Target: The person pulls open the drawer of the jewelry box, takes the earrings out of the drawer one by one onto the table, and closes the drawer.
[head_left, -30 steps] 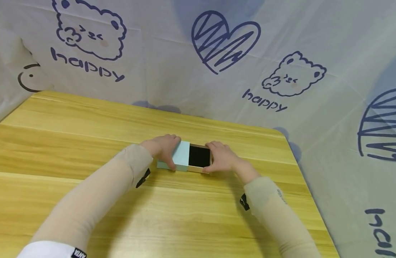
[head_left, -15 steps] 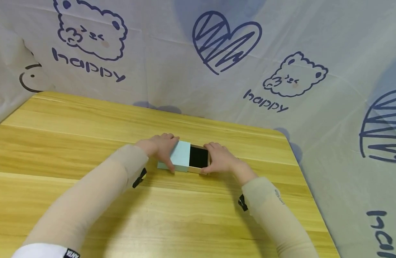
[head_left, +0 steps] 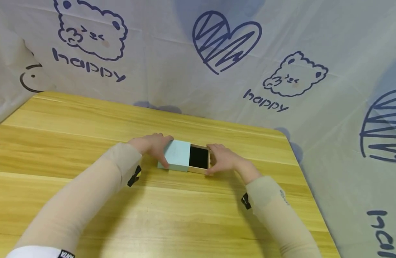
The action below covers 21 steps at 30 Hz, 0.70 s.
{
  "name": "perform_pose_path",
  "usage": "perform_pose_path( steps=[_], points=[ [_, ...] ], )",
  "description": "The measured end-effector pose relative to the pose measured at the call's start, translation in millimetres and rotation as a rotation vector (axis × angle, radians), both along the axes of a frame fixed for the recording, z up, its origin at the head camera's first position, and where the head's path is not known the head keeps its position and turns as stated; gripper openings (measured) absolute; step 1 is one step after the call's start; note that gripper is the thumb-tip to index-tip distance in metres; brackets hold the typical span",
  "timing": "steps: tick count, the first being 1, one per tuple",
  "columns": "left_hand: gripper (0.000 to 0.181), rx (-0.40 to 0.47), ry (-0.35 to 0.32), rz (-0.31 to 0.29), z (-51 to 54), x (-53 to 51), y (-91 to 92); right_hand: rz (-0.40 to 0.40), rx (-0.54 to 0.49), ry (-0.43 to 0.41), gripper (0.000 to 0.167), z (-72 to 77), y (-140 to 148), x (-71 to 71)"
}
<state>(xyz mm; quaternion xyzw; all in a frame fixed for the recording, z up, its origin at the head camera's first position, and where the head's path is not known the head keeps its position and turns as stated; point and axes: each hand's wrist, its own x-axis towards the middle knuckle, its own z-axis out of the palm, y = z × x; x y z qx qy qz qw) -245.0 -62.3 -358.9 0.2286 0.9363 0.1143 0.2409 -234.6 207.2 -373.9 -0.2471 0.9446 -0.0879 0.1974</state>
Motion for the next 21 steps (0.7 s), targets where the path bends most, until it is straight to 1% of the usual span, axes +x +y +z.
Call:
perform_pose_path(
  steps=[7, 14, 21],
  points=[
    [0.106, 0.016, -0.030, 0.024, -0.7, -0.2, -1.2, -0.011, 0.006, -0.025, 0.100, 4.7, -2.8, 2.5],
    [0.105, 0.021, -0.022, 0.019, -1.0, -1.0, -0.4, -0.008, -0.009, -0.026, 0.099, 5.3, -3.5, 1.9],
    [0.104, 0.023, -0.026, 0.024, 2.2, 1.0, -0.6, 0.011, -0.030, -0.019, 0.099, 4.1, -10.0, -0.9]
  ],
)
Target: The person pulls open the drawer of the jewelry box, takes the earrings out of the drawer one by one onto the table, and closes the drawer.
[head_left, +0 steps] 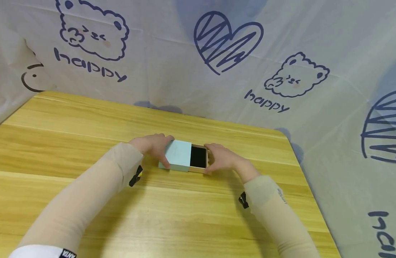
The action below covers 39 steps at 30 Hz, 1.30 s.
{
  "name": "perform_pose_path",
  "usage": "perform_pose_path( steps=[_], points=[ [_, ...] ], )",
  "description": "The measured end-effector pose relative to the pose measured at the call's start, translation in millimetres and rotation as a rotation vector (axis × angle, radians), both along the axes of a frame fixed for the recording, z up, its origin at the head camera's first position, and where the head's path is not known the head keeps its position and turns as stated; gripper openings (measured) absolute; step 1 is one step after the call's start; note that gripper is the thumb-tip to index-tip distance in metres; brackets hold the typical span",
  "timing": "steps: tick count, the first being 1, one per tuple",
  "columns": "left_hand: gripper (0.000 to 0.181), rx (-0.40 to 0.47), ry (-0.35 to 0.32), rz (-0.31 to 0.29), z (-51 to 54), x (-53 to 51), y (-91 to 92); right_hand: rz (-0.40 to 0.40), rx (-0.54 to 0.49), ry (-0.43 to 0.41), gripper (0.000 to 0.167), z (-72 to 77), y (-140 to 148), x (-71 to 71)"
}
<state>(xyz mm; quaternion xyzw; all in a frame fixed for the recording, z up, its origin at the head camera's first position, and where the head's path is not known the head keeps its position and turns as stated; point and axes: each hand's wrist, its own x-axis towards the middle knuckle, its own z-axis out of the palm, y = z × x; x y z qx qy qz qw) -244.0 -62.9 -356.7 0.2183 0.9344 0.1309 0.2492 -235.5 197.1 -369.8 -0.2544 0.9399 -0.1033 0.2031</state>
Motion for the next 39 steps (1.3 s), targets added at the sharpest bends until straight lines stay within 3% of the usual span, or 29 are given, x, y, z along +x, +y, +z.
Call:
perform_pose_path(
  steps=[12, 17, 20, 26, 33, 39],
  points=[
    [0.106, -0.034, 0.022, -0.007, -1.5, -1.3, 0.3, 0.018, -0.071, -0.030, 0.104, -2.8, -18.2, -3.2],
    [0.104, -0.076, 0.042, -0.026, -3.8, -2.5, 0.0, -0.015, -0.089, -0.069, 0.106, -4.0, -14.1, -4.3],
    [0.103, -0.085, 0.036, -0.023, -2.7, -2.4, -0.2, -0.017, -0.085, -0.045, 0.098, -6.4, -12.3, -5.5],
    [0.111, -0.088, 0.011, -0.019, -1.7, -3.5, -1.6, 0.051, -0.056, 0.031, 0.085, -10.7, -21.1, -7.1],
    [0.106, -0.046, -0.002, -0.013, -1.9, -1.9, -2.7, 0.072, -0.037, 0.071, 0.075, -13.1, -31.6, -6.4],
    [0.092, 0.000, 0.020, 0.003, -3.6, 2.3, 3.0, 0.096, -0.073, 0.093, 0.042, -15.0, -33.2, -6.4]
  ],
)
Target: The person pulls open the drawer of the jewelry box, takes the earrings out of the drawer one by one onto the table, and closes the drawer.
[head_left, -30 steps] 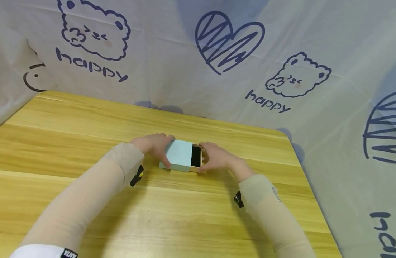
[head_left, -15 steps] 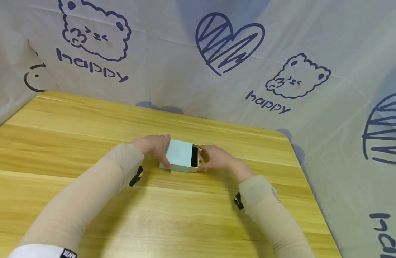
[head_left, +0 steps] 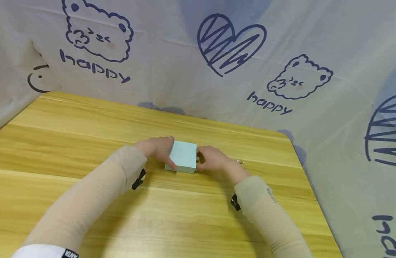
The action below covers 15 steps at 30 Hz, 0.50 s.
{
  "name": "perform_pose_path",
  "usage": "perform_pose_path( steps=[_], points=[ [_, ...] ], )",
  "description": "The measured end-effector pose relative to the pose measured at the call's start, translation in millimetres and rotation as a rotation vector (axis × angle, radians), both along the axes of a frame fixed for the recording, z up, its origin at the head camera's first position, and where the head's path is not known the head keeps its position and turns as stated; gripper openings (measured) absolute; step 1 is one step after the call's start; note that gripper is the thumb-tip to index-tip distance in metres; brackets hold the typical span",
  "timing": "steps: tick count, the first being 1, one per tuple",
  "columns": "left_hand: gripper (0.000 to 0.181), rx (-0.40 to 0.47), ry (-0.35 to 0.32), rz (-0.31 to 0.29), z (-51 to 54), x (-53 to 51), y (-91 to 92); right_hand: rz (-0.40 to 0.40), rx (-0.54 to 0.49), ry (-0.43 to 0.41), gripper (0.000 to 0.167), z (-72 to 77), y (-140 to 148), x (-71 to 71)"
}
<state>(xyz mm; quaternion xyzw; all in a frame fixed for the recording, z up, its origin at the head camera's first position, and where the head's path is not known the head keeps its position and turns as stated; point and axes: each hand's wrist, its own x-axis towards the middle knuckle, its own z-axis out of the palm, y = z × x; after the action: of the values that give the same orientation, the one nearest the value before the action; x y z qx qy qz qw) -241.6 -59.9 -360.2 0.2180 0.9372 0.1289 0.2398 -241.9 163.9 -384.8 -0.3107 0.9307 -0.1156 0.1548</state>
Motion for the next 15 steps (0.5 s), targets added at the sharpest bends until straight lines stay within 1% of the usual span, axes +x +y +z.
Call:
perform_pose_path(
  steps=[3, 8, 11, 15],
  points=[
    [0.089, 0.007, 0.011, -0.002, -2.0, 0.6, 4.1, -0.004, -0.003, -0.004, 0.033, -0.1, 4.1, 0.8],
    [0.096, -0.013, 0.031, -0.022, -3.4, -0.6, 9.7, -0.015, -0.007, -0.018, 0.034, 2.2, 9.8, 2.8],
    [0.101, -0.015, 0.037, -0.025, -4.9, -1.2, 13.0, -0.035, 0.004, -0.031, 0.035, 3.6, 13.0, 3.8],
    [0.104, 0.008, 0.040, -0.026, -7.9, -1.3, 16.9, -0.060, -0.002, -0.062, 0.044, 4.1, 16.5, 4.0]
  ],
)
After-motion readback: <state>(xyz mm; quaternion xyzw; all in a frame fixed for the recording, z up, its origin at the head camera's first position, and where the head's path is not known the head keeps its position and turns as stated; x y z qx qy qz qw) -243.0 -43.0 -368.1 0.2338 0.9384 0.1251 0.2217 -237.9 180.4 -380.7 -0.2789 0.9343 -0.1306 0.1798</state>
